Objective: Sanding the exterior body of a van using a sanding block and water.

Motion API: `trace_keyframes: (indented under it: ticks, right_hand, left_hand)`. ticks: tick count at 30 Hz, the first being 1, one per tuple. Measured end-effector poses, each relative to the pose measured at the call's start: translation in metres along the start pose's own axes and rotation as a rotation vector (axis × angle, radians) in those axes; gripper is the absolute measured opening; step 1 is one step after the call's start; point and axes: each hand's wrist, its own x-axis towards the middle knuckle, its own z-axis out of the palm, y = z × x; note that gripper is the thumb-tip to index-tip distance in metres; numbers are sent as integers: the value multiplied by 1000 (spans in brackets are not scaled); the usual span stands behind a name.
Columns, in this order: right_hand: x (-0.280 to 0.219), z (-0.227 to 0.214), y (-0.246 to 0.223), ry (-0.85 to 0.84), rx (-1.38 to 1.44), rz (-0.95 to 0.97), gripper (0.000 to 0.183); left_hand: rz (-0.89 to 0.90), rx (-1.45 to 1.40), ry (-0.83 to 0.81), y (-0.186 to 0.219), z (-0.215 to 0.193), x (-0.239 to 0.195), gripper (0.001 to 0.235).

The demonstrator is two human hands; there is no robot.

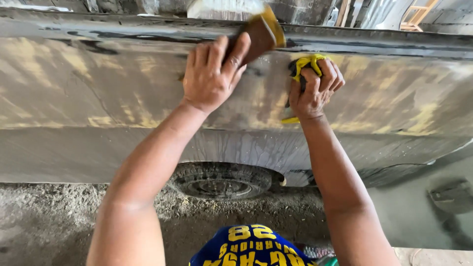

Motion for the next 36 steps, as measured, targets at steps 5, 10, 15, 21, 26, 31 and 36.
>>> trace_keyframes:
  ticks: [5, 10, 15, 21, 26, 31, 36]
  right_hand:
    - [-2, -2, 0, 13, 4, -7, 27]
    - [-2, 1, 1, 32, -20, -29, 28]
    - [-4, 5, 3, 44, -2, -31, 31]
    - [0, -2, -1, 7, -7, -13, 28]
    - [-5, 3, 2, 25, 0, -7, 26]
    - [-2, 3, -1, 36, 10, -12, 27]
    - [1, -2, -1, 19, 13, -21, 31]
  left_hand:
    - [194, 18, -194, 33, 12, -64, 69]
    - [626, -148, -665, 60, 21, -162, 72]
    - [281, -191, -597, 23, 21, -56, 92]
    - [-18, -45, -104, 17, 31, -43, 75]
    - [491, -61, -651, 66, 19, -134, 75]
    - [638, -126, -611, 52, 21, -95, 72]
    - [161, 68, -39, 1, 19, -17, 68]
